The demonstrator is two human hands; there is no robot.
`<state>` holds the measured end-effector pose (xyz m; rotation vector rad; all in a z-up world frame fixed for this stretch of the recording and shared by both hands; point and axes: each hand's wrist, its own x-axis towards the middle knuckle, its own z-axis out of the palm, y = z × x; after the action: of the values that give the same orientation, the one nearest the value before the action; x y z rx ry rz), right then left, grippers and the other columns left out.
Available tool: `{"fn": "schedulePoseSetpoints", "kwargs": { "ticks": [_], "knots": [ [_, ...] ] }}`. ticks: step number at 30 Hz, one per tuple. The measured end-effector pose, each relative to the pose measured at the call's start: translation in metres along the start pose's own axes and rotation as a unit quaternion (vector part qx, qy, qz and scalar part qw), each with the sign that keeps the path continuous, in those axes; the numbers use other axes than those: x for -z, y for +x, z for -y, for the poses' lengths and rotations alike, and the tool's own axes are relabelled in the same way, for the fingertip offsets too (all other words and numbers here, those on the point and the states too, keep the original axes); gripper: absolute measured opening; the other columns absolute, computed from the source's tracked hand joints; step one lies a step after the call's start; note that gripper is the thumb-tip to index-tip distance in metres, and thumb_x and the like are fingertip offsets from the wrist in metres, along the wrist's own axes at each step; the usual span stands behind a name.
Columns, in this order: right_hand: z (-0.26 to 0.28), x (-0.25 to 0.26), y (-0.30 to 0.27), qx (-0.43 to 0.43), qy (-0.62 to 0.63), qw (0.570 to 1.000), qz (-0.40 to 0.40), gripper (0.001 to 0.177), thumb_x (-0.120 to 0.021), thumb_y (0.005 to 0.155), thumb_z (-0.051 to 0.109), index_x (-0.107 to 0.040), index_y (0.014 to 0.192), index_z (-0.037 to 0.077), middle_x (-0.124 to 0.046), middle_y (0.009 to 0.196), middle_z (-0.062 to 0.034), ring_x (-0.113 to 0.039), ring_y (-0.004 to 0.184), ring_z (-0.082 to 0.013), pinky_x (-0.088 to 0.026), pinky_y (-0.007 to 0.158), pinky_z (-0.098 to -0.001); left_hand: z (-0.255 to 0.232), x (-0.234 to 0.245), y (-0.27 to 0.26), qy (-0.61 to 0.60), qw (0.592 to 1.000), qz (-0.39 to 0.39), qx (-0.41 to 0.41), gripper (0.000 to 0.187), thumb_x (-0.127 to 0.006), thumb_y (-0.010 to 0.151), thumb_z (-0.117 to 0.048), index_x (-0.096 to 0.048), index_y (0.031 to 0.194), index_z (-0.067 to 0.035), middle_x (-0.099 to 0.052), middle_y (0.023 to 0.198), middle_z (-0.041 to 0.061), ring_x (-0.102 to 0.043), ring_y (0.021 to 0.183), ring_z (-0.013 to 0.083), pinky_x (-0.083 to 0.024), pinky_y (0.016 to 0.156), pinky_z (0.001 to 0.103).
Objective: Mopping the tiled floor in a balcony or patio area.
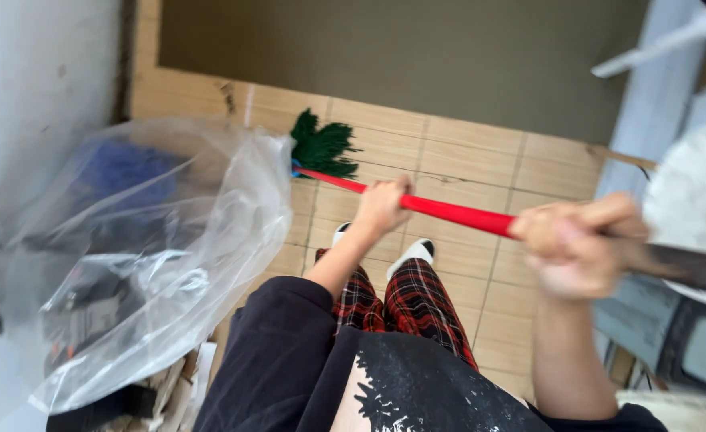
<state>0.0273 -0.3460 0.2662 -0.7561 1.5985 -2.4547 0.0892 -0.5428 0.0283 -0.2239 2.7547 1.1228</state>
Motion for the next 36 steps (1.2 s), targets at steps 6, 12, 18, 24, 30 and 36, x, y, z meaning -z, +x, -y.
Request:
{"fn": "schedulePoseSetpoints", "kwargs": {
  "ticks": [6,12,18,24,30,36],
  "knots": [
    [-0.09,-0.126,-0.012,0.004,0.004,0.994,0.112,0.018,-0.053,0.086,-0.01,-0.047,0.079,0.006,-0.058,0.063,-0.0128,-0.056,0.053,-0.0212,-0.057,0.059,-0.0439,0.14,0.068,-0.052,0.026,0.983,-0.181,0.012,0.009,-0.065,0.09,-0.019,-0.06,0.088,-0.012,-0.068,0.071,0.01,-0.069,0.072,0.0345,-0.05,0.076,0.046],
    [-0.145,-0.226,-0.016,0.001,0.081,0.959,0.273,0.021,-0.053,0.076,-0.015,-0.043,0.068,0.002,-0.041,0.054,-0.0041,-0.04,0.044,-0.0177,-0.036,0.049,-0.0355,0.235,0.124,-0.092,0.032,0.968,-0.244,0.054,0.017,-0.066,0.093,-0.019,-0.059,0.081,-0.01,-0.065,0.072,0.012,-0.065,0.076,0.0343,-0.049,0.073,0.047],
    [-0.136,-0.267,0.009,-0.011,0.091,0.954,0.285,0.021,-0.051,0.079,-0.013,-0.041,0.07,0.004,-0.043,0.058,-0.005,-0.043,0.048,-0.0191,-0.042,0.051,-0.0336,0.246,0.145,-0.093,0.008,0.96,-0.272,0.059,0.018,-0.067,0.096,-0.021,-0.06,0.084,-0.009,-0.065,0.075,0.012,-0.066,0.079,0.0346,-0.05,0.072,0.048],
    [-0.113,-0.207,-0.014,-0.095,0.02,0.963,0.251,0.025,-0.049,0.085,-0.012,-0.039,0.069,0.004,-0.042,0.059,-0.0054,-0.042,0.054,-0.0171,-0.045,0.063,-0.0353,0.233,0.09,-0.077,0.017,0.96,-0.275,0.054,0.016,-0.069,0.095,-0.022,-0.062,0.085,-0.011,-0.065,0.074,0.012,-0.065,0.081,0.035,-0.049,0.077,0.048],
    [-0.039,-0.129,-0.045,-0.089,-0.06,0.974,0.201,0.025,-0.051,0.085,-0.01,-0.036,0.071,0.004,-0.04,0.06,-0.0059,-0.043,0.056,-0.0192,-0.042,0.059,-0.0353,0.148,0.037,-0.062,0.044,0.987,-0.15,0.017,0.008,-0.071,0.092,-0.02,-0.065,0.088,-0.016,-0.067,0.074,0.005,-0.066,0.084,0.0302,-0.045,0.077,0.047],
    [0.073,-0.021,-0.085,-0.09,-0.077,0.989,0.093,0.024,-0.05,0.085,-0.009,-0.038,0.069,0.005,-0.037,0.058,-0.0035,-0.033,0.053,-0.0164,-0.036,0.058,-0.0365,0.003,-0.048,-0.039,0.022,0.992,-0.03,-0.12,0.014,-0.074,0.078,-0.021,-0.066,0.089,-0.018,-0.069,0.072,0.002,-0.067,0.081,0.0284,-0.045,0.078,0.047]
  ]
}}
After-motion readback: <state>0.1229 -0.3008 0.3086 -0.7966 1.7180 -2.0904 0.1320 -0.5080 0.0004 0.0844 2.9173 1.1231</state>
